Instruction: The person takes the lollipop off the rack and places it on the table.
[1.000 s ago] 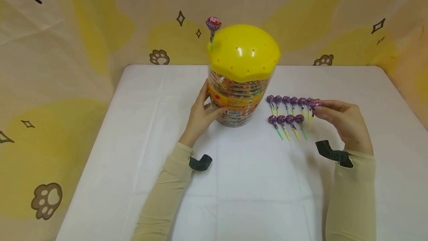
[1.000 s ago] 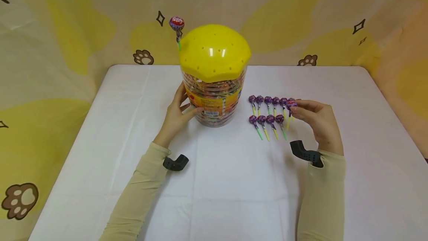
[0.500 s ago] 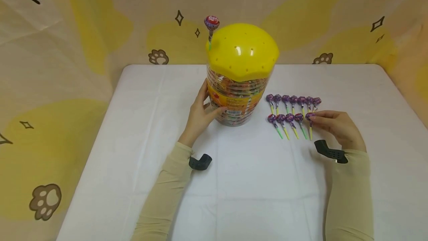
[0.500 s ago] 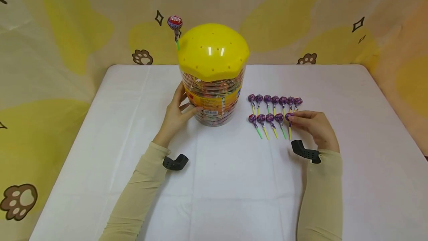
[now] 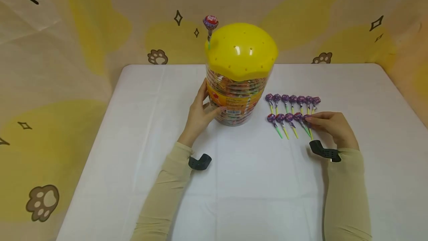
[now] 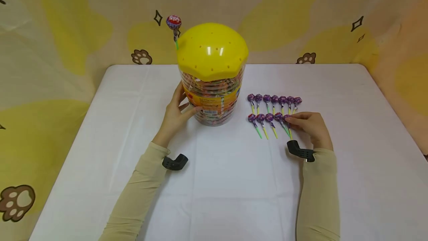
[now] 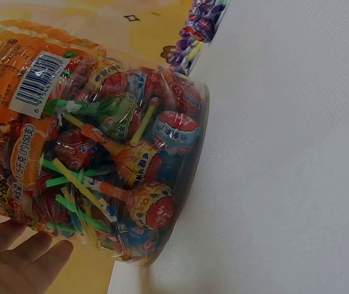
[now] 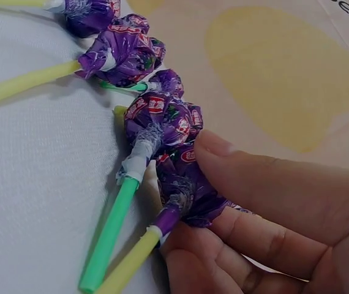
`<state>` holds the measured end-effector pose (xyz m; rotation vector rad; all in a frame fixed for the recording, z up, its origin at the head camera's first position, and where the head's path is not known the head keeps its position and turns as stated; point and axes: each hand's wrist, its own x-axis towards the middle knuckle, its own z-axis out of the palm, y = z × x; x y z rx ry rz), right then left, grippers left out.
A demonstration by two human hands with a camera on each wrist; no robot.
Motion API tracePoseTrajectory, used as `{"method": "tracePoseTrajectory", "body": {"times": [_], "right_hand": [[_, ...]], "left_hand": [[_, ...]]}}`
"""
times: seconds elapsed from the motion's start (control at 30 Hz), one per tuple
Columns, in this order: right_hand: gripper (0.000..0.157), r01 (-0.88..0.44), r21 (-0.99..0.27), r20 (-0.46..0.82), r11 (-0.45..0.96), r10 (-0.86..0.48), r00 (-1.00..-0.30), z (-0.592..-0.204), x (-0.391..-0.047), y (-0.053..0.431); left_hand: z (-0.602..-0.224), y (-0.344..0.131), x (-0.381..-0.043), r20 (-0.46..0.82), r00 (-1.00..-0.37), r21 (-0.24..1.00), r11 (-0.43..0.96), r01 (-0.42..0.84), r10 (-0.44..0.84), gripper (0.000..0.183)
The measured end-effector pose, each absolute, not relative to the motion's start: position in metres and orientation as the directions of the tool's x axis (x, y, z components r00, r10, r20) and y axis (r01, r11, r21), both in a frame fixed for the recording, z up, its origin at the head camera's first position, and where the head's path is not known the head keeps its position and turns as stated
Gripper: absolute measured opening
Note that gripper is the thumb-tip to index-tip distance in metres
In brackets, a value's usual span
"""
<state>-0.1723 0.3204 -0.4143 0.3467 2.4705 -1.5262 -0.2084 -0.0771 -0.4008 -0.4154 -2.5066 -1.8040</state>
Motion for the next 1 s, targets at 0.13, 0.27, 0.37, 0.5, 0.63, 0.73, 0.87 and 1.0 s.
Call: {"method": "tracePoseTrajectory", "body": {"times": [0.13,0.27,0.37,0.5,0.63,0.73,0.87,1.0], "right_hand": [[0.013,0.309,-0.849,-0.298,0.428,0.096,-0.95,-0.4145,-0.1721,0.3198],[0.007,0.307,-0.852,-0.294,0.424,0.097,-0.951,-0.4143,-0.1719,0.3196],[0.005,0.299,-0.853,-0.286,0.427,0.096,-0.953,-0.4142,-0.1717,0.3198],[0.007,0.294,-0.849,-0.281,0.44,0.097,-0.955,-0.4136,-0.1712,0.3198],[0.015,0.301,-0.836,-0.289,0.46,0.098,-0.952,-0.4132,-0.171,0.3196],[0.016,0.306,-0.825,-0.295,0.474,0.1,-0.95,-0.4129,-0.1703,0.3203],[0.033,0.319,-0.797,-0.305,0.513,0.114,-0.945,-0.4123,-0.1702,0.3208],[0.061,0.35,-0.744,-0.334,0.569,0.136,-0.932,-0.4117,-0.1701,0.3219]], "left_hand": [[-0.4,-0.0769,-0.2084,0.176,-0.964,0.929,0.289,0.23,0.201,0.094],[-0.4002,-0.0769,-0.2086,0.174,-0.965,0.93,0.289,0.227,0.198,0.094],[-0.4005,-0.0768,-0.2087,0.172,-0.965,0.931,0.287,0.225,0.198,0.094],[-0.4004,-0.0763,-0.2088,0.171,-0.965,0.931,0.289,0.224,0.197,0.095],[-0.3997,-0.0761,-0.2087,0.172,-0.966,0.929,0.292,0.225,0.195,0.095],[-0.4,-0.0763,-0.2089,0.175,-0.965,0.929,0.292,0.227,0.194,0.095],[-0.4008,-0.0767,-0.209,0.178,-0.965,0.927,0.297,0.23,0.194,0.094],[-0.4006,-0.0767,-0.2088,0.179,-0.964,0.924,0.304,0.233,0.195,0.094]]}}
